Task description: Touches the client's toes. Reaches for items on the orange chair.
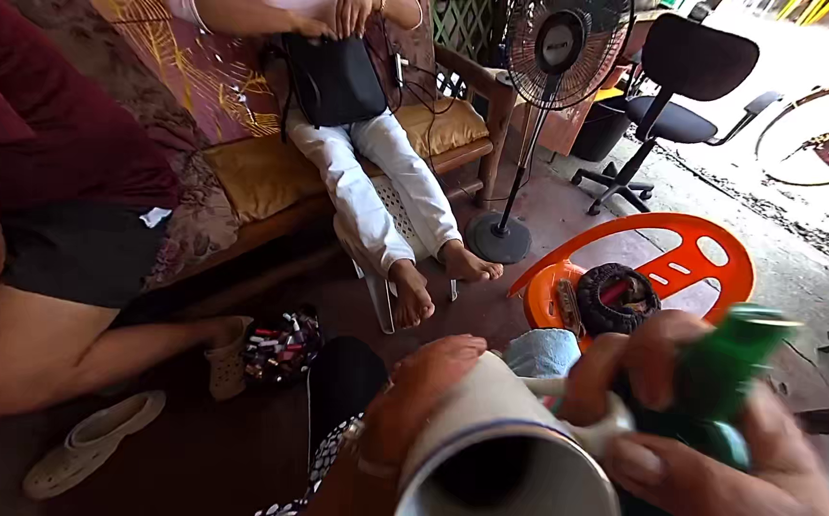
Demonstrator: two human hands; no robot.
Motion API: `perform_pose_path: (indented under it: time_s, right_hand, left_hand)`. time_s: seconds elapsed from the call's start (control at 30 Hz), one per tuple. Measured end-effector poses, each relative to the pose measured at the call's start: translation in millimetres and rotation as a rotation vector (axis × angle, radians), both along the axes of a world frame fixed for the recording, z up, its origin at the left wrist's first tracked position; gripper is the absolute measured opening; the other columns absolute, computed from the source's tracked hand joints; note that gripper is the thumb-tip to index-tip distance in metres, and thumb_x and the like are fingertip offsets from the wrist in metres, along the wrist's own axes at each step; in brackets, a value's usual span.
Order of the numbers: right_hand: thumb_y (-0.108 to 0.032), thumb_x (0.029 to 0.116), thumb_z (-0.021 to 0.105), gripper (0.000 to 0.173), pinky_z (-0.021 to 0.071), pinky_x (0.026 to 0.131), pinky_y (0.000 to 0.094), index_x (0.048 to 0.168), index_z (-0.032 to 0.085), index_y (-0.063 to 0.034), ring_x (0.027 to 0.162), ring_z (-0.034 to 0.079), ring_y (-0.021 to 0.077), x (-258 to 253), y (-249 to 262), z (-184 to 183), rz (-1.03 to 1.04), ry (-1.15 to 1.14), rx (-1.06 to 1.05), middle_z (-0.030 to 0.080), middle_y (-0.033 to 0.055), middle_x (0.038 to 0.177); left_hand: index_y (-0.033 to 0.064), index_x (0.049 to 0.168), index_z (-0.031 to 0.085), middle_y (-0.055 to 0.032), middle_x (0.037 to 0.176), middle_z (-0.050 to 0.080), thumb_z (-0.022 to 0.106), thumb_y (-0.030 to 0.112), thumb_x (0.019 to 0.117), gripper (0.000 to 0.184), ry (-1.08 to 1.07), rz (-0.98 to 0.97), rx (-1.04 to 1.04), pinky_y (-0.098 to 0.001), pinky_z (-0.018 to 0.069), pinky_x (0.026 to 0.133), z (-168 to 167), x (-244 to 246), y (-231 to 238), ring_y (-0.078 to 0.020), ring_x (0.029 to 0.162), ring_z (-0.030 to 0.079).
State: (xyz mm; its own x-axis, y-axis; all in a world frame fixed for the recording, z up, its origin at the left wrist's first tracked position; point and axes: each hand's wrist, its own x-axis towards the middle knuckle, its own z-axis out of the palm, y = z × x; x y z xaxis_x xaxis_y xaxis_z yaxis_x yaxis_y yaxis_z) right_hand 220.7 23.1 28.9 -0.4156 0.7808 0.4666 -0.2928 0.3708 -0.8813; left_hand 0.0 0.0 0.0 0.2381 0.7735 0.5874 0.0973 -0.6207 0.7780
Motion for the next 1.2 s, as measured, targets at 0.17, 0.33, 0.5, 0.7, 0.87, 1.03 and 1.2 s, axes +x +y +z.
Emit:
perform_pose_path:
  time_s: [0.17, 0.33, 0.5, 0.7, 0.87, 1.03, 1.2]
  right_hand:
    - [-0.008, 0.0908, 0.067, 0.014, 0.0578, 0.064, 0.0198, 0.098, 0.055, -0.0108, 0.072, 0.067, 0.0031, -24.4, 32.6, -41.9, 0.046, 0.024, -0.329, 0.07, -0.002, 0.093]
    - [-0.005, 0.0941, 0.064, 0.014, 0.061, 0.066, 0.0248, 0.105, 0.055, -0.0047, 0.073, 0.07, 0.0089, -27.0, 55.5, -87.4, -0.186, -0.055, -0.356, 0.073, 0.0035, 0.1]
    - [-0.024, 0.0887, 0.068, 0.054, 0.0548, 0.068, 0.0197, 0.13, 0.043, -0.0008, 0.074, 0.061, 0.0027, -15.9, 62.5, -130.4, -0.311, -0.379, -0.489, 0.058, -0.0014, 0.091]
    - [-0.005, 0.0807, 0.066, 0.072, 0.0557, 0.079, 0.025, 0.146, 0.036, 0.0001, 0.093, 0.063, 0.0084, -0.9, 54.0, -166.2, -0.141, -0.595, -0.642, 0.058, 0.008, 0.113]
    - [-0.016, 0.0751, 0.082, 0.073, 0.0611, 0.077, 0.0272, 0.133, 0.042, -0.0002, 0.083, 0.071, 0.0093, 11.9, 51.3, -207.5, -0.161, -0.562, -0.628, 0.069, 0.0026, 0.098]
    - [-0.029, 0.0814, 0.069, 0.079, 0.0578, 0.077, 0.0247, 0.144, 0.031, -0.0001, 0.08, 0.067, 0.004, 4.7, 44.9, -229.1, -0.115, -0.369, -0.57, 0.066, -0.008, 0.09]
    - [-0.02, 0.0852, 0.067, 0.088, 0.0644, 0.079, 0.038, 0.154, 0.013, -0.0061, 0.093, 0.075, 0.0211, 2.7, 48.5, -223.5, 0.217, -0.221, -0.658, 0.072, 0.0045, 0.116]
  left_hand:
    - [0.0142, 0.14, 0.052, -0.0011, 0.138, 0.061, 0.096, 0.036, 0.067, 0.088, -0.161, 0.075, -0.003, -0.0304, 0.0476, 0.112, -86.8, -9.5, 20.7, -0.0122, 0.129, 0.057]
    - [0.01, 0.141, 0.05, -0.0003, 0.134, 0.063, 0.096, 0.038, 0.0661, 0.092, -0.244, 0.278, -0.1, -0.0315, 0.0514, 0.108, -139.8, -30.4, 14.8, -0.0126, 0.124, 0.061]
    - [-0.0128, 0.138, 0.036, -0.0076, 0.13, 0.062, 0.096, 0.034, 0.0629, 0.107, -0.286, 0.593, -0.212, -0.0275, 0.0507, 0.107, -199.1, -49.7, 16.0, -0.0072, 0.121, 0.061]
    - [-0.0219, 0.139, 0.027, -0.0215, 0.132, 0.057, 0.094, 0.023, 0.0584, 0.114, -0.33, 0.77, -0.325, -0.0251, 0.0481, 0.108, -261.6, -63.7, 17.9, -0.0108, 0.122, 0.06]
    - [-0.0234, 0.137, 0.031, -0.0231, 0.131, 0.058, 0.095, 0.025, 0.0593, 0.112, -0.306, 0.779, -0.266, -0.0264, 0.0474, 0.109, -287.2, -66.0, 18.9, -0.0116, 0.124, 0.059]
    - [-0.0239, 0.132, 0.038, -0.0235, 0.129, 0.06, 0.095, 0.027, 0.0628, 0.103, -0.243, 0.736, -0.182, -0.0251, 0.0448, 0.111, -285.4, -62.5, 26.1, -0.0107, 0.125, 0.059]
    - [-0.0252, 0.132, 0.038, -0.0269, 0.128, 0.06, 0.094, 0.027, 0.0635, 0.103, -0.207, 0.745, -0.188, -0.0255, 0.0449, 0.11, -285.8, -61.8, 26.5, -0.0128, 0.123, 0.06]
